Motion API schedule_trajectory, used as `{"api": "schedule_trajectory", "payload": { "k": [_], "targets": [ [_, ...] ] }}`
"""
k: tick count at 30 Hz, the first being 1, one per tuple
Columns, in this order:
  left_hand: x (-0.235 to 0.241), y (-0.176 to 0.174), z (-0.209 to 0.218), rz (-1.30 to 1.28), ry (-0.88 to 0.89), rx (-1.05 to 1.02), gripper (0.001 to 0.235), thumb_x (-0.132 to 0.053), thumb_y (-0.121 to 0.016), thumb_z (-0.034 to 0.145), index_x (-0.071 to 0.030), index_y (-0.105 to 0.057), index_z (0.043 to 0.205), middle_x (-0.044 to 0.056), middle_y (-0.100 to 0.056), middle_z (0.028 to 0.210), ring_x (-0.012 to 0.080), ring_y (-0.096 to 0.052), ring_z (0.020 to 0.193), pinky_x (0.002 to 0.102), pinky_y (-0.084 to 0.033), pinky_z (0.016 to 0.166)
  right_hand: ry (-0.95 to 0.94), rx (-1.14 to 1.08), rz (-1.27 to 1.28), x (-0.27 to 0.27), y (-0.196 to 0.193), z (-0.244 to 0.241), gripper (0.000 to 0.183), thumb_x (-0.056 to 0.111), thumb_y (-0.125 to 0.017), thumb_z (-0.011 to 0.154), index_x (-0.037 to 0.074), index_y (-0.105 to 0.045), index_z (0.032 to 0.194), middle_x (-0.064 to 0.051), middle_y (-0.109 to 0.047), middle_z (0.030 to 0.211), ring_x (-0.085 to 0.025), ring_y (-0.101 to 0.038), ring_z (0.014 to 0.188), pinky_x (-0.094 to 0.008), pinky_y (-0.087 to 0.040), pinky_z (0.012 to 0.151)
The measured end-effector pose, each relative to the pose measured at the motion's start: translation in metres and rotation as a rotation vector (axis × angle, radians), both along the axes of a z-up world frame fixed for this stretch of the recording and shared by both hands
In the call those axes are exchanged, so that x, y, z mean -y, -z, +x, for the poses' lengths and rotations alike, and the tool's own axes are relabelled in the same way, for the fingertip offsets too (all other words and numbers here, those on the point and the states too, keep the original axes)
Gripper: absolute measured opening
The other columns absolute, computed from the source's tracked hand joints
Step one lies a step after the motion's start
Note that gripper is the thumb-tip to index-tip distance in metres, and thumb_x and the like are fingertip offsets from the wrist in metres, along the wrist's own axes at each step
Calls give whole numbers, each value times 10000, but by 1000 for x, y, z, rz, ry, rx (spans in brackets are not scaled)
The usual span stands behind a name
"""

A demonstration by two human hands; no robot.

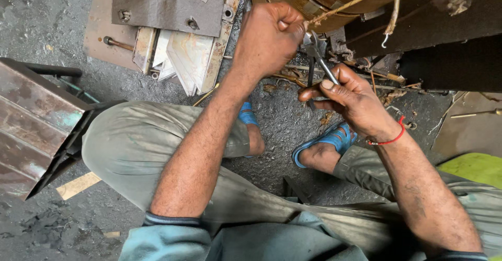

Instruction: The person sits on the floor and uses pliers to strip insulation from copper wires attached to a cylindrical component. The person repeatedly grips and pulls the wire ends to remove the outer layer, leaving bare copper strands.

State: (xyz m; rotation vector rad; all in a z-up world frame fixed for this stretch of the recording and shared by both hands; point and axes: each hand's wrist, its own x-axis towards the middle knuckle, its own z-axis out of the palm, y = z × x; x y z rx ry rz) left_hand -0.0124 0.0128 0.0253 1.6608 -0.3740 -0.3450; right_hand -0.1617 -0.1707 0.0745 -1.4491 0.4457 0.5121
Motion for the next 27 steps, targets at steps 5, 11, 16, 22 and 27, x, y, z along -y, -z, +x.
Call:
{"api": "schedule_trajectory", "payload": {
  "k": [5, 11, 16, 22, 27],
  "targets": [
    [-3, -2, -8, 75, -69, 359, 265, 29, -715, 794, -30, -722, 1052, 74, -702, 881, 134, -716, 753, 291, -605, 627, -100, 31, -202, 8, 5, 5, 201, 259, -539, 1073, 62, -572, 1098, -99, -751, 1016, -158, -696, 974, -316, -550, 849],
    [7, -3, -23, 189, -128, 646, 424, -91, -836, 766, -4, -665, 1144, 126, -628, 985, 223, -703, 843, 353, -589, 646, -87, 5, -317, 5, 22, -25, 179, 207, -558, 1061, 30, -585, 1054, -75, -736, 938, -115, -680, 915, -283, -543, 865],
    [11, -2, -26, 368, -75, 817, 264, 17, -764, 774, -14, -711, 1031, 116, -644, 929, 220, -715, 812, 361, -593, 621, -23, -75, -321, 10, 25, -53, 180, 199, -559, 1056, 24, -599, 1036, -74, -733, 923, -116, -667, 886, -281, -543, 844],
    [9, -14, -32, 554, -57, 803, 119, 18, -716, 834, 30, -734, 951, 181, -684, 898, 240, -735, 763, 373, -589, 581, -30, 36, -283, 5, 10, -49, 182, 217, -558, 1064, 39, -597, 1070, -71, -730, 961, -119, -683, 924, -278, -548, 862],
    [9, -20, -28, 557, -74, 731, 241, 25, -639, 756, 40, -762, 963, 273, -710, 944, 262, -731, 668, 372, -566, 470, -73, -62, -286, 2, -10, -24, 244, 301, -539, 1049, 67, -602, 1077, -62, -781, 1011, -115, -701, 962, -284, -534, 810]
  ]
}}
